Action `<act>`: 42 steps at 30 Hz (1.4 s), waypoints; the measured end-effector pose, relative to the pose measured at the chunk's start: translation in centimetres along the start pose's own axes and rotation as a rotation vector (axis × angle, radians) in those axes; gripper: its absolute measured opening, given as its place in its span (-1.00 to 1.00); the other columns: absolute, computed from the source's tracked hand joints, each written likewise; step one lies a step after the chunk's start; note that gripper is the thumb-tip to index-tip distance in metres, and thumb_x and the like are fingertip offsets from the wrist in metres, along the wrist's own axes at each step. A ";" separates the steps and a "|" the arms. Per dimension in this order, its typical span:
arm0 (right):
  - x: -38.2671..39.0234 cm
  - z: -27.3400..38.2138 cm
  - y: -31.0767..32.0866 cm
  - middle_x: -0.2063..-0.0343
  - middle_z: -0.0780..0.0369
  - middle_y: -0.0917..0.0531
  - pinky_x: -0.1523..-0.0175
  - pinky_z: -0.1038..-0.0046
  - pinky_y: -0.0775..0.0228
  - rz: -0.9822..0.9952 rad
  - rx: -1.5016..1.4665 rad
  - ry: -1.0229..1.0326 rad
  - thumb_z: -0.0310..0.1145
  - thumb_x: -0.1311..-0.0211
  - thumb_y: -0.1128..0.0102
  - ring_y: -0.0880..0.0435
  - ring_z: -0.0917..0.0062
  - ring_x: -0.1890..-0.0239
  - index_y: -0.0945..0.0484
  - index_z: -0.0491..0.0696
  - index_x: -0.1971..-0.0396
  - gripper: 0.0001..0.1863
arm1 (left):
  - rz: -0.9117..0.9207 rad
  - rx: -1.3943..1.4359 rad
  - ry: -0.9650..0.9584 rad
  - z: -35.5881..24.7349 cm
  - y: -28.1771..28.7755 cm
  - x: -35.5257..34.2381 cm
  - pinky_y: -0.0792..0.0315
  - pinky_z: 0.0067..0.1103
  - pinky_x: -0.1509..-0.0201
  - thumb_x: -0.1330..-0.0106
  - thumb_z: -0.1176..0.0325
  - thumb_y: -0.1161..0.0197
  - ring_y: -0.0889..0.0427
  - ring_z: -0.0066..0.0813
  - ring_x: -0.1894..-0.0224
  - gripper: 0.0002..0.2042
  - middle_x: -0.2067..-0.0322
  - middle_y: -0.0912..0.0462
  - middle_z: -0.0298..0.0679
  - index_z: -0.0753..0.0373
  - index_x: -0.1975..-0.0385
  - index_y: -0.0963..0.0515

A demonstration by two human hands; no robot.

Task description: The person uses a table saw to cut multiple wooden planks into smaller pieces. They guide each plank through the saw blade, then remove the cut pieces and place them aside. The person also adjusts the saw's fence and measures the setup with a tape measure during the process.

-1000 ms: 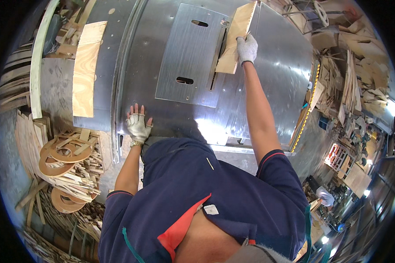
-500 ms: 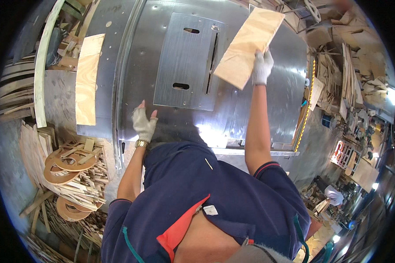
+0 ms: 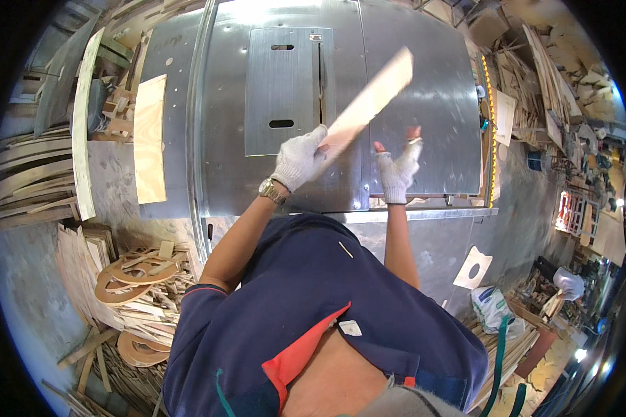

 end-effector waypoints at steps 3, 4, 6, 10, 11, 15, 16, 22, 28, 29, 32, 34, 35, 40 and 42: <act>0.7 1.3 3.8 -0.46 0.04 -0.30 -0.62 0.10 0.14 0.008 0.269 0.469 0.04 0.11 -0.62 -0.16 0.17 -0.55 -0.15 -0.04 -0.51 0.19 | 0.156 -0.310 -0.248 0.2 0.2 1.1 -0.61 -0.23 0.27 -0.30 0.29 -0.28 -0.77 -0.12 0.30 -0.85 0.45 -0.70 -0.16 0.14 0.23 -0.52; 1.3 1.6 4.6 -0.36 0.08 -0.43 -0.53 0.10 -0.12 0.233 0.359 0.520 0.00 0.13 -0.63 -0.35 0.14 -0.44 -0.22 0.02 -0.49 0.14 | 0.251 -0.355 -0.324 -0.1 -0.2 1.4 -0.61 -0.24 0.28 -0.31 0.29 -0.26 -0.78 -0.13 0.31 -0.87 0.45 -0.71 -0.15 0.14 0.23 -0.54; 3.0 2.2 4.6 -0.20 0.11 -0.54 -0.31 0.13 -0.42 0.729 0.258 0.486 -0.05 0.03 -0.56 -0.51 0.11 -0.27 -0.45 0.06 -0.31 -0.16 | 0.435 -0.447 -0.447 -0.5 -1.2 2.0 -0.62 -0.27 0.31 -0.33 0.29 -0.24 -0.79 -0.16 0.33 -0.90 0.46 -0.73 -0.15 0.13 0.25 -0.56; 5.8 2.2 3.3 0.19 0.05 -0.67 0.05 0.12 -0.54 1.108 0.211 0.374 -0.18 -0.13 -0.40 -0.68 0.07 0.09 -0.59 0.00 0.12 -0.64 | 0.510 -0.376 -0.547 -1.3 -2.0 3.5 -0.62 -0.27 0.11 -0.31 0.29 -0.25 -0.80 -0.21 0.26 -0.90 0.44 -0.74 -0.21 0.13 0.28 -0.59; 5.9 1.8 3.0 0.26 0.02 -0.68 0.09 0.10 -0.53 1.153 0.215 0.298 -0.21 -0.16 -0.36 -0.69 0.05 0.14 -0.59 -0.03 0.20 -0.71 | 0.439 -0.414 -0.574 -1.4 -2.0 3.4 -0.47 -0.26 -0.25 -0.23 0.24 -0.33 -0.71 -0.26 -0.07 -0.71 0.13 -0.75 -0.19 0.07 0.05 -0.62; 3.9 -0.2 1.1 0.47 -0.08 -0.64 0.21 0.03 -0.45 0.703 0.123 0.007 -0.27 -0.18 -0.25 -0.68 -0.04 0.31 -0.58 -0.11 0.36 -0.80 | -0.195 -0.290 -0.475 0.6 -1.1 4.3 -0.20 -0.22 -0.51 -0.08 0.16 -0.50 -0.39 -0.19 -0.41 -0.24 -0.34 -0.45 -0.17 0.03 -0.37 -0.42; 3.0 -0.8 0.3 0.47 -0.08 -0.64 0.21 0.04 -0.45 0.640 0.131 -0.074 -0.27 -0.17 -0.26 -0.67 -0.04 0.32 -0.58 -0.12 0.36 -0.78 | -0.258 -0.212 -0.339 1.8 -1.5 4.2 -0.17 -0.19 -0.51 -0.09 0.17 -0.50 -0.38 -0.17 -0.42 -0.24 -0.35 -0.45 -0.17 0.05 -0.37 -0.41; -0.4 -3.1 -6.4 0.47 -0.10 -0.63 0.23 0.08 -0.45 0.399 0.099 -0.082 -0.22 -0.13 -0.33 -0.65 -0.05 0.35 -0.58 -0.17 0.40 -0.71 | -0.151 -0.240 0.576 13.7 -6.9 7.5 0.05 0.02 -0.56 -0.20 -0.21 -0.39 0.03 0.26 -0.57 0.09 -0.52 -0.02 0.26 0.21 -0.58 0.07; -0.8 -2.6 -10.9 0.47 -0.11 -0.61 0.23 0.09 -0.44 0.368 0.094 -0.087 -0.21 -0.13 -0.34 -0.62 -0.04 0.38 -0.54 -0.19 0.44 -0.68 | 0.031 -0.330 0.710 21.1 -10.4 14.6 0.42 0.10 -0.58 -0.20 -0.44 -0.20 0.48 0.07 -0.64 0.16 -0.62 0.41 -0.05 0.05 -0.62 0.26; -0.8 -2.3 -11.2 0.48 -0.10 -0.60 0.24 0.09 -0.43 0.378 0.100 -0.094 -0.21 -0.13 -0.34 -0.62 -0.04 0.38 -0.54 -0.19 0.44 -0.69 | 0.038 -0.323 0.698 21.5 -10.6 15.1 0.46 0.10 -0.58 -0.19 -0.47 -0.18 0.52 0.05 -0.64 0.17 -0.62 0.45 -0.09 0.03 -0.62 0.28; -1.1 -1.4 -11.8 0.49 -0.09 -0.60 0.25 0.08 -0.42 0.350 0.060 -0.055 -0.21 -0.12 -0.34 -0.62 -0.04 0.39 -0.55 -0.19 0.43 -0.69 | 0.038 -0.310 0.695 21.8 -11.1 15.5 0.51 0.09 -0.58 -0.17 -0.49 -0.17 0.57 0.02 -0.63 0.18 -0.63 0.48 -0.14 -0.01 -0.62 0.30; -1.5 -1.1 -12.1 0.49 -0.09 -0.60 0.24 0.08 -0.43 0.378 0.091 -0.068 -0.22 -0.11 -0.35 -0.62 -0.04 0.38 -0.54 -0.19 0.43 -0.69 | 0.036 -0.307 0.706 21.8 -11.3 15.3 0.53 0.08 -0.58 -0.17 -0.50 -0.17 0.59 0.02 -0.63 0.18 -0.63 0.48 -0.14 -0.01 -0.62 0.30; -1.7 -0.9 -12.3 0.49 -0.09 -0.60 0.24 0.08 -0.43 0.385 0.103 -0.068 -0.22 -0.11 -0.35 -0.62 -0.04 0.38 -0.54 -0.19 0.43 -0.69 | 0.039 -0.307 0.713 21.8 -11.3 15.2 0.54 0.08 -0.58 -0.17 -0.50 -0.17 0.60 0.02 -0.63 0.18 -0.63 0.48 -0.14 -0.01 -0.62 0.30; -3.8 -0.7 -14.0 0.48 -0.09 -0.61 0.23 0.08 -0.43 0.357 0.087 -0.064 -0.23 -0.10 -0.34 -0.63 -0.04 0.37 -0.56 -0.19 0.43 -0.70 | 0.025 -0.305 0.720 21.4 -11.4 15.4 0.56 0.07 -0.58 -0.16 -0.50 -0.18 0.60 0.02 -0.63 0.18 -0.63 0.47 -0.14 -0.01 -0.63 0.28; -5.2 -0.8 -14.8 0.48 -0.08 -0.62 0.22 0.11 -0.44 0.362 0.089 -0.078 -0.23 -0.10 -0.35 -0.63 0.01 0.39 -0.58 -0.20 0.41 -0.70 | 0.026 -0.302 0.723 21.4 -11.4 15.5 0.56 0.07 -0.58 -0.15 -0.50 -0.18 0.60 0.02 -0.63 0.18 -0.63 0.46 -0.14 -0.02 -0.63 0.28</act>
Point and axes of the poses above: each hand's wrist, its own x-axis away from the middle knuckle, its own y-axis out of the back of the hand, z = x × y, the point moved 1 cm from there along -x, towards the middle knuckle
